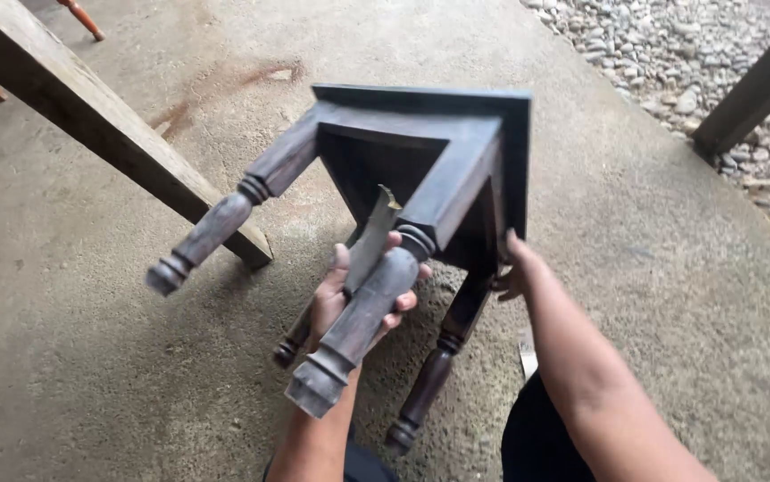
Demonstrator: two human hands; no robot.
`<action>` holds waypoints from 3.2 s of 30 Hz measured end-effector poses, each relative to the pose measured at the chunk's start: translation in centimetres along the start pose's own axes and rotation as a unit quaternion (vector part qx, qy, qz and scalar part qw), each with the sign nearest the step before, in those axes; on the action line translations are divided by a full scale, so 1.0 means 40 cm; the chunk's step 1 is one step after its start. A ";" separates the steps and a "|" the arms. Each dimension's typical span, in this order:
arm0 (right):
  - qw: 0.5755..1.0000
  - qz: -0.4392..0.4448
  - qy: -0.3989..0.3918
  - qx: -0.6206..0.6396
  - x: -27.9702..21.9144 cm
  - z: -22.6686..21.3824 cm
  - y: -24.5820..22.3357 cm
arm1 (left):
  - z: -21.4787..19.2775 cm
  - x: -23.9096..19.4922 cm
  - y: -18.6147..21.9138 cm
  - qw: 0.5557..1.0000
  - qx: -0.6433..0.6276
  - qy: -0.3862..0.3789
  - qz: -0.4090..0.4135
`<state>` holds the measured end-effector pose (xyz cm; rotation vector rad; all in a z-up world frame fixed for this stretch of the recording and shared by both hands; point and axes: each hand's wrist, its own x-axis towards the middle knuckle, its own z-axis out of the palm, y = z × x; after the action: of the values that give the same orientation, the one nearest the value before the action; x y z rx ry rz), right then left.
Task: The person sands the legs and frame of a small wooden stool using a piece of sandpaper. They work on each leg individually and then sand the top frame, occasionally rotating the stool to access different sides.
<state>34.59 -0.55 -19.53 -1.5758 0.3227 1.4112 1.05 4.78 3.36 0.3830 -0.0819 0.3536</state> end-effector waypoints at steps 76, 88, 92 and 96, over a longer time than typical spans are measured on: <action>0.888 -0.131 -0.363 0.250 -0.301 -0.069 -0.216 | 0.179 -0.119 0.199 0.796 0.409 0.192 0.403; 0.919 -0.112 -0.314 0.212 -0.383 -0.102 -0.143 | 0.007 -0.423 0.131 0.619 0.691 0.222 0.300; 0.927 -0.156 -0.281 0.191 -0.415 -0.088 -0.112 | 0.099 -0.452 0.111 0.669 0.622 0.350 0.209; 0.938 -0.181 -0.246 0.164 -0.469 -0.033 -0.107 | 0.087 -0.516 0.094 0.675 0.586 0.379 0.237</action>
<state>32.95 -6.63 -1.30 -0.9125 -0.0356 1.3240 -19.63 0.05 4.90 1.4853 0.9518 1.0634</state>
